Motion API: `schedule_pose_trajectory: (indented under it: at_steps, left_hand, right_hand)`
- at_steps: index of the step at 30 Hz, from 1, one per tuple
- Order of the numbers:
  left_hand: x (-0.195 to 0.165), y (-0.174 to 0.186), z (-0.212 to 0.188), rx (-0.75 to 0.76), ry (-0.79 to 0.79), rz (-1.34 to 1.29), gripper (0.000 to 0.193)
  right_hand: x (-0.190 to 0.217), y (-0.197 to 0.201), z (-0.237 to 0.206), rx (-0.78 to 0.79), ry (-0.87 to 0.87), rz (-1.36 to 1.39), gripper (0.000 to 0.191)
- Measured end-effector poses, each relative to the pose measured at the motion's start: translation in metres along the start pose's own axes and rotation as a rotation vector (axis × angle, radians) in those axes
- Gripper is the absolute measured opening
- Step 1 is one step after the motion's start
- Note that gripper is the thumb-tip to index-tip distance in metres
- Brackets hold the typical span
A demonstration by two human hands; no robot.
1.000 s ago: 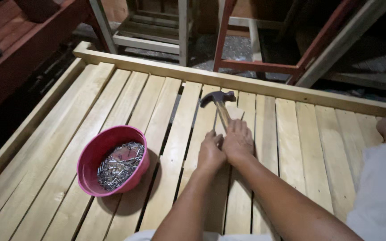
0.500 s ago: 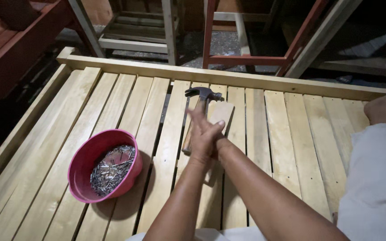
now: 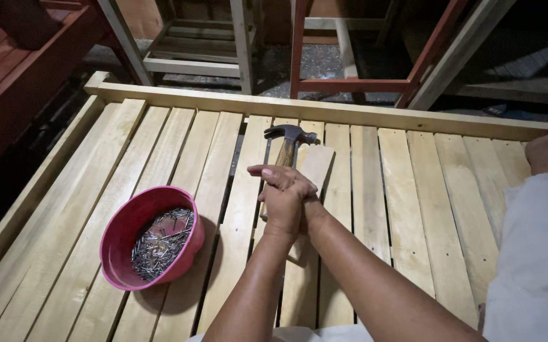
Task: The person hammers nails into wooden slats to assemble a piece of furniture. They repeatedly pick nails from a pink bowl and drive them into the wood using a hammer.
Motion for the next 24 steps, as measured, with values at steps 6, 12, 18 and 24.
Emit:
schedule_pose_trajectory:
  at_steps: [6,12,18,24]
  left_hand:
    - [-0.029,-0.002,0.008,0.014,-0.125,0.139,0.074]
    - [-0.068,0.016,0.006,-0.262,-0.72,0.562,0.049]
    - [-0.055,0.032,0.012,-0.345,-0.422,0.38,0.059]
    - [-0.051,0.026,0.015,-0.258,-0.407,0.345,0.049]
  right_hand:
    - [0.006,0.003,0.012,-0.226,-0.138,0.139,0.075]
    - [0.025,0.023,-0.009,-0.616,0.194,-0.19,0.063]
    - [0.021,0.016,-0.01,-0.717,0.231,-0.17,0.056]
    - [0.01,0.005,0.0,-0.588,0.172,-0.181,0.053]
Point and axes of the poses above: each hand's wrist, its own z-axis towards the middle knuckle, its own y-axis out of the back of the hand, x = y × z, the point moved 4 cm from there along z, towards the middle knuckle, and after that the axes turned 14 degrees about -y, right-handed, at the moved point
